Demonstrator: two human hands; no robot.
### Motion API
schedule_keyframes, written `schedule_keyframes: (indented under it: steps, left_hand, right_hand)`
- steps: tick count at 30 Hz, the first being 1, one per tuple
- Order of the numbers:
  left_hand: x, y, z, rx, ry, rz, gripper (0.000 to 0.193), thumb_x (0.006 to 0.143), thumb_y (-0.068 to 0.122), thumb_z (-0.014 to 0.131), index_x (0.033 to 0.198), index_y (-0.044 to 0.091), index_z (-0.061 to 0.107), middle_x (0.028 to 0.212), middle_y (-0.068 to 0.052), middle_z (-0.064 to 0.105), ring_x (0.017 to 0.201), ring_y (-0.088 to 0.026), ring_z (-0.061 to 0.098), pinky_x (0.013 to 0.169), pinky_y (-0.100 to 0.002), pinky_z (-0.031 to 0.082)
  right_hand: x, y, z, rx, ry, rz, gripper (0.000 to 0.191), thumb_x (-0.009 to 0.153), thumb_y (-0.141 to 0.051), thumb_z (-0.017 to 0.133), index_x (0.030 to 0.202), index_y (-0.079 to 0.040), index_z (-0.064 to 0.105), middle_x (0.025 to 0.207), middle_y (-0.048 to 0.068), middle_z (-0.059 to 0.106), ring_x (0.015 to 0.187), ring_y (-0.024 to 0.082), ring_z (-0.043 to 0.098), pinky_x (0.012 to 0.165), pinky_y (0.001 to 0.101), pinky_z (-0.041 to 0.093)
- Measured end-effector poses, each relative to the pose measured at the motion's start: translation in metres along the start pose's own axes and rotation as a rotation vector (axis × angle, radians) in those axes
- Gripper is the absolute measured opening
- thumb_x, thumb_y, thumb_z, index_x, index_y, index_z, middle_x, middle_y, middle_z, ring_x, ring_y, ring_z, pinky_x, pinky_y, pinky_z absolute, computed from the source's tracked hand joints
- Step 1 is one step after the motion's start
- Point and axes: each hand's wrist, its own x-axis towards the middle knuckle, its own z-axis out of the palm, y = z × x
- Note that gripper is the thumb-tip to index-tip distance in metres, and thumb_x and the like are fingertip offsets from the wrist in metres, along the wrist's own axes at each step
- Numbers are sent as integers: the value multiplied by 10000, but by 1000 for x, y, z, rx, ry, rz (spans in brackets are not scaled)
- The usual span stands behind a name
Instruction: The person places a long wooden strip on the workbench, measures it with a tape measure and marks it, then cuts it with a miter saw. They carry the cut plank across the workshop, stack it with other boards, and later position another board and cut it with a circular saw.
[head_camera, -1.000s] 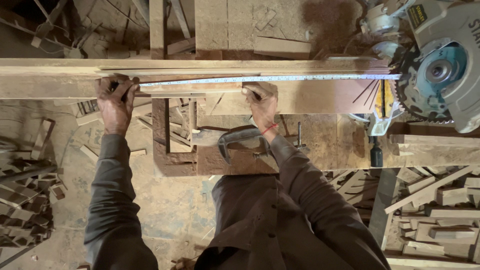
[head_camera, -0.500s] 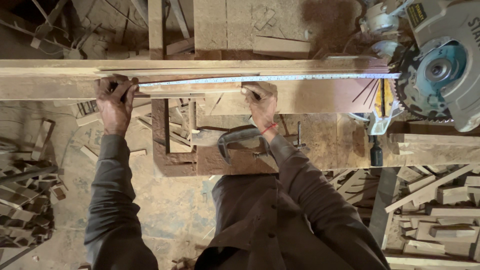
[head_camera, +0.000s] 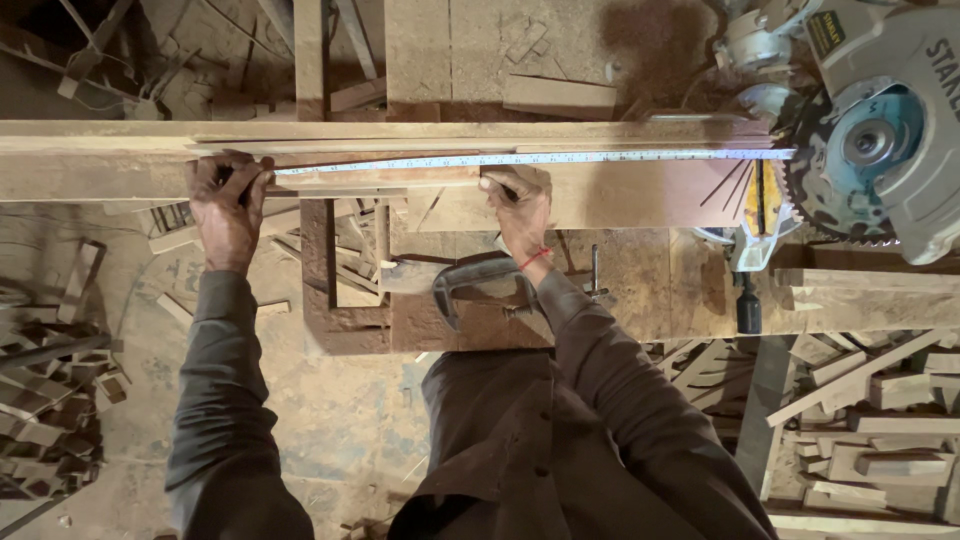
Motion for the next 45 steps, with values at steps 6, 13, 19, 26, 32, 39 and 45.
schedule_keyframes:
  steps: [6, 13, 19, 26, 32, 39, 45]
  left_hand:
    - [1, 3, 0, -19, -4, -13, 106, 1042, 92, 835, 1075, 13, 773, 1177, -151, 668, 1108, -360, 587, 1008, -472, 476]
    - [0, 2, 1, -23, -1, -10, 106, 1049, 94, 829, 1080, 10, 773, 1183, -148, 669, 1101, -350, 590, 1024, -470, 479]
    - [-1, -2, 2, -13, -13, -11, 96, 1043, 86, 816, 1084, 9, 777, 1181, -151, 669, 1088, -351, 589, 975, -460, 486]
    - [-1, -2, 2, 18, -10, -9, 106, 1045, 100, 826, 1092, 15, 783, 1178, -139, 668, 1112, -343, 588, 1000, -468, 495]
    - [-1, 0, 2, -30, -16, -46, 112, 1040, 109, 824, 1096, 25, 779, 1198, -136, 667, 1109, -350, 590, 963, -456, 502]
    - [-2, -3, 2, 1, -11, -7, 116, 1047, 100, 827, 1113, 19, 779, 1166, -140, 663, 1110, -351, 587, 987, -464, 493]
    - [-1, -4, 3, 12, -7, 0, 103, 1047, 92, 824, 1092, 12, 777, 1165, -142, 664, 1143, -355, 573, 996, -466, 493]
  right_hand:
    - [-2, -2, -2, 8, 1, 10, 153, 919, -205, 812, 1047, -121, 829, 653, -39, 672, 559, 18, 532, 481, 218, 414]
    - [-2, 0, -1, 12, 0, -21, 157, 922, -192, 806, 1061, -125, 830, 673, -39, 697, 566, 14, 538, 486, 217, 414]
    - [-2, 5, 0, 11, -6, 9, 152, 917, -177, 793, 1065, -157, 825, 684, -41, 719, 550, 10, 561, 460, 213, 426]
    - [-1, 6, 0, -37, 10, -24, 142, 915, -194, 810, 1053, -163, 827, 686, -42, 718, 557, 11, 573, 463, 214, 430]
    - [-2, 2, -4, -109, 15, -55, 153, 907, -213, 816, 1048, -156, 833, 697, -30, 735, 555, 22, 558, 477, 240, 423]
    - [-4, -2, -3, -79, 15, -49, 153, 908, -212, 808, 1052, -166, 830, 730, -43, 758, 565, 10, 572, 475, 230, 428]
    - [-3, 0, -2, -80, 6, -7, 131, 921, -198, 804, 1046, -174, 836, 692, -40, 734, 559, 13, 564, 473, 229, 419]
